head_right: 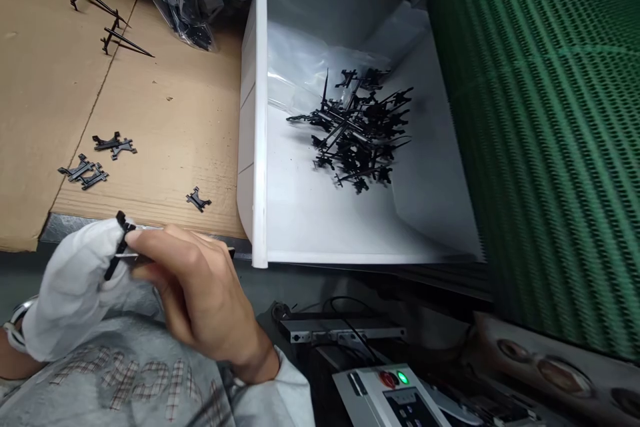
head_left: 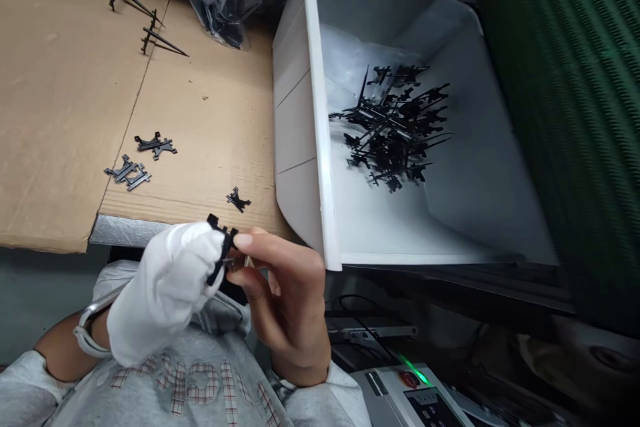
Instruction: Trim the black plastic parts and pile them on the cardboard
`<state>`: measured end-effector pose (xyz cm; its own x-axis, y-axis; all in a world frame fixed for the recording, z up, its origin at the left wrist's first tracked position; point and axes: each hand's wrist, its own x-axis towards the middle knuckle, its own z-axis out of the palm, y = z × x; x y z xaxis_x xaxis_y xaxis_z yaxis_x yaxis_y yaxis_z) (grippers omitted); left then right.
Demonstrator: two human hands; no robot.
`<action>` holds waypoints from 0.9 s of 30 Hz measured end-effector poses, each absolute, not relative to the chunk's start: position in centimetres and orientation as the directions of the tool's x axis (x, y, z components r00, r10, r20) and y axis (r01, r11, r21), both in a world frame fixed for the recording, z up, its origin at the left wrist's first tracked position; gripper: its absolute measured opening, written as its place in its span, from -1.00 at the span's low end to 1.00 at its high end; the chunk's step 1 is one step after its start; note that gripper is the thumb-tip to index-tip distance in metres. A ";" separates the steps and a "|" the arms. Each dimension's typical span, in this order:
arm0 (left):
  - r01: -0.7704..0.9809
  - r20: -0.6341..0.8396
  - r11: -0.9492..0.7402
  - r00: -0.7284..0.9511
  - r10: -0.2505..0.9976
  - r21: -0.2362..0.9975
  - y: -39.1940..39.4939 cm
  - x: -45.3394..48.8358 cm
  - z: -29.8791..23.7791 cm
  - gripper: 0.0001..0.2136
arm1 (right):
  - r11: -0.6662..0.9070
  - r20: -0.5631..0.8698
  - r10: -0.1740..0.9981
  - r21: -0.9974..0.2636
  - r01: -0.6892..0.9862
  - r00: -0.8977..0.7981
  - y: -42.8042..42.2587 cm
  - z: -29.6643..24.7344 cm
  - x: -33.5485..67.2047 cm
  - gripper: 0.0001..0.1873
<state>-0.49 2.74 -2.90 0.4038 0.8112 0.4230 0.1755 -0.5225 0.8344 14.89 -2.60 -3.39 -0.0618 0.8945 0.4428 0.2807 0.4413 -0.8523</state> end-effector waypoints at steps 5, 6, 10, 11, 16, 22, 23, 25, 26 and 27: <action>0.134 0.473 -0.580 0.446 0.759 0.804 3.2 -0.7 -2.5 -0.75 | 0.407 0.418 0.908 -0.866 0.291 -0.026 -3.0 -3.5 14.9 -0.38; 0.127 0.469 -0.574 0.450 0.760 0.809 3.2 -0.7 -2.6 -0.74 | 0.422 0.432 0.902 -0.861 0.284 -0.029 -3.0 -3.6 14.9 -0.40; 0.183 0.455 -0.564 0.418 0.786 0.805 2.8 -0.9 -2.9 -0.75 | 0.441 0.445 0.894 -0.861 0.255 -0.045 -2.9 -3.7 14.8 -0.38; 0.200 0.451 -0.564 0.416 0.789 0.801 2.8 -1.0 -2.9 -0.74 | 0.427 0.432 0.901 -0.867 0.258 -0.041 -2.9 -3.7 14.8 -0.35; 0.221 0.384 -0.517 0.450 0.806 0.827 2.9 -0.7 -2.2 -0.73 | 0.384 0.389 0.921 -0.889 0.251 -0.030 -2.9 -3.7 14.7 -0.27; 0.159 0.312 -0.420 0.452 0.836 0.893 3.0 -0.1 -1.5 -0.71 | 0.410 0.417 0.909 -0.883 0.227 -0.020 -2.8 -3.8 14.7 -0.31; 0.177 0.329 -0.443 0.448 0.831 0.879 3.0 -0.2 -1.6 -0.72 | 0.404 0.412 0.911 -0.884 0.234 -0.018 -2.8 -3.8 14.7 -0.32; 0.219 0.384 -0.517 0.451 0.806 0.827 3.1 -0.4 -1.8 -0.76 | 0.384 0.395 0.919 -0.888 0.253 -0.007 -2.9 -3.6 14.7 -0.35; 0.237 0.402 -0.543 0.456 0.794 0.805 3.1 -0.5 -1.8 -0.76 | 0.382 0.395 0.919 -0.888 0.257 -0.003 -2.9 -3.6 14.7 -0.35; 0.245 0.406 -0.554 0.463 0.788 0.796 3.2 -0.5 -1.9 -0.76 | 0.384 0.397 0.918 -0.887 0.256 -0.003 -2.9 -3.6 14.7 -0.34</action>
